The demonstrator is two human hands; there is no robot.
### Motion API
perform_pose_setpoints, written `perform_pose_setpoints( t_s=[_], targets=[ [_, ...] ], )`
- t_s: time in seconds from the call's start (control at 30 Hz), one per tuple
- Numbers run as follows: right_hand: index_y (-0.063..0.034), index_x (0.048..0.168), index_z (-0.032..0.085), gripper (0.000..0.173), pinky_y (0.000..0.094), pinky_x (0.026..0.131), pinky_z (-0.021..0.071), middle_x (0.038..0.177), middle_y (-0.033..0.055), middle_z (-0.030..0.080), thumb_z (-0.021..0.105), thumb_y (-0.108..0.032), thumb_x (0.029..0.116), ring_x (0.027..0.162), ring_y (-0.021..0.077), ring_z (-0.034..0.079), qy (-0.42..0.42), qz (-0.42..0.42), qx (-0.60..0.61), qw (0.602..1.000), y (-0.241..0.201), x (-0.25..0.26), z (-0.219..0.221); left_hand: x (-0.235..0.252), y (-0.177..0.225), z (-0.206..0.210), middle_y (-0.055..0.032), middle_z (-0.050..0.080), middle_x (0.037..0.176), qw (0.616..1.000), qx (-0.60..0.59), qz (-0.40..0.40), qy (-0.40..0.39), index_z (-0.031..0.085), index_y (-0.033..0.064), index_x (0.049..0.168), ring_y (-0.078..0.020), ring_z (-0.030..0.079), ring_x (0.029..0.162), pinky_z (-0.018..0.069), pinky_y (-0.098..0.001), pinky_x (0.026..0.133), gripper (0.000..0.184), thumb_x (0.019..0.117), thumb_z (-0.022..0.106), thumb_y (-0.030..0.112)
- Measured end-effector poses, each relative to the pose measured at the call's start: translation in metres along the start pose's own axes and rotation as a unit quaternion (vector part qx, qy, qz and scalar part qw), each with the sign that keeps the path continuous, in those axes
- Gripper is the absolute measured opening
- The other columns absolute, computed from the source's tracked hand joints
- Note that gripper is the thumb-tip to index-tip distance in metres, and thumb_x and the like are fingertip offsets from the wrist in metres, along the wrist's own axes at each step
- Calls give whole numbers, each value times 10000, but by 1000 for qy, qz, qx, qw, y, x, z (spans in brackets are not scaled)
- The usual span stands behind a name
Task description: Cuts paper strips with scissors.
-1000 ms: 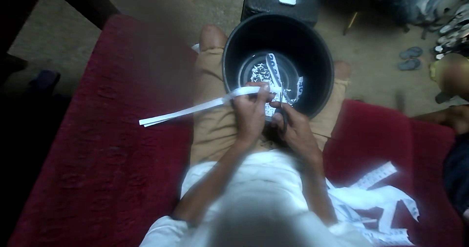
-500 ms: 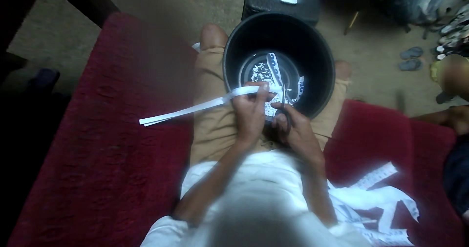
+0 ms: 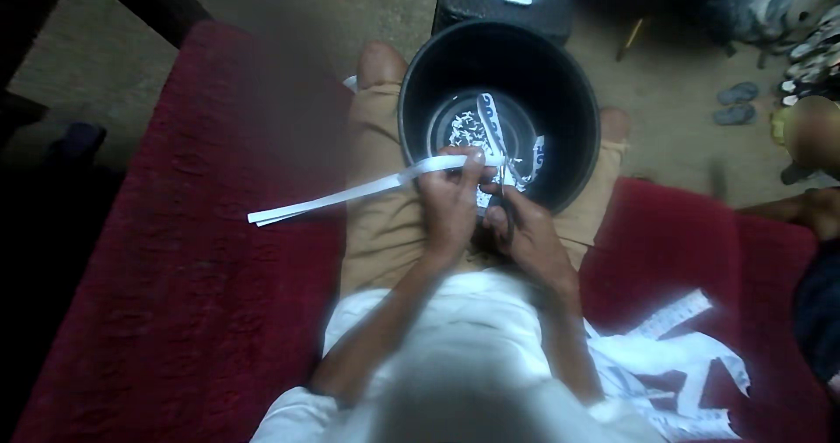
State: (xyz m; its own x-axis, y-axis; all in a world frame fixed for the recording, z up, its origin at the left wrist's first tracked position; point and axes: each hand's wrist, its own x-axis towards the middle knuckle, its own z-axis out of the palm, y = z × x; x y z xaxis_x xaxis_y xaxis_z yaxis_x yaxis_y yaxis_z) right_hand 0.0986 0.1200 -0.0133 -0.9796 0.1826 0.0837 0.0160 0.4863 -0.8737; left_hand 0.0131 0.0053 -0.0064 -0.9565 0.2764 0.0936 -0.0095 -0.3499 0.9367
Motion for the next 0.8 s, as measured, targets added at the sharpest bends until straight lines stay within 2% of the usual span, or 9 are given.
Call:
perform_pose_setpoints(
  t_s=[0.13,0.27,0.6,0.8],
  targets=[
    [-120,1294,607,459,261,438,480,734,-6,610,478,-493,1058,502,90,530,4,-4,-6,1000,1,0,0,-3,2,-1,-39,703,929,1000,1,-9,-9,618,78,1160,-120,705,732,622,-267,691,151,1044,609,175],
    [-113,1297,606,425,259,432,471,741,-4,613,485,-448,1066,496,93,520,3,-10,-3,1000,2,1,0,-1,1,1,-47,703,946,1000,-11,-2,0,621,45,1136,-123,710,756,625,-270,716,128,1044,599,131],
    [-107,1289,609,421,263,420,469,735,1,611,479,-441,1068,487,95,519,7,-6,-1,1000,3,0,0,-1,1,2,-46,699,957,1000,-17,-3,-1,616,46,1134,-123,709,764,626,-272,723,120,1041,600,120],
    [-94,1298,604,379,263,422,477,743,7,616,486,-377,1075,485,99,522,13,-14,6,1000,4,1,1,0,1,2,-47,700,954,1000,-12,-5,2,615,44,1140,-126,711,763,627,-275,718,130,1042,602,129]
  ],
)
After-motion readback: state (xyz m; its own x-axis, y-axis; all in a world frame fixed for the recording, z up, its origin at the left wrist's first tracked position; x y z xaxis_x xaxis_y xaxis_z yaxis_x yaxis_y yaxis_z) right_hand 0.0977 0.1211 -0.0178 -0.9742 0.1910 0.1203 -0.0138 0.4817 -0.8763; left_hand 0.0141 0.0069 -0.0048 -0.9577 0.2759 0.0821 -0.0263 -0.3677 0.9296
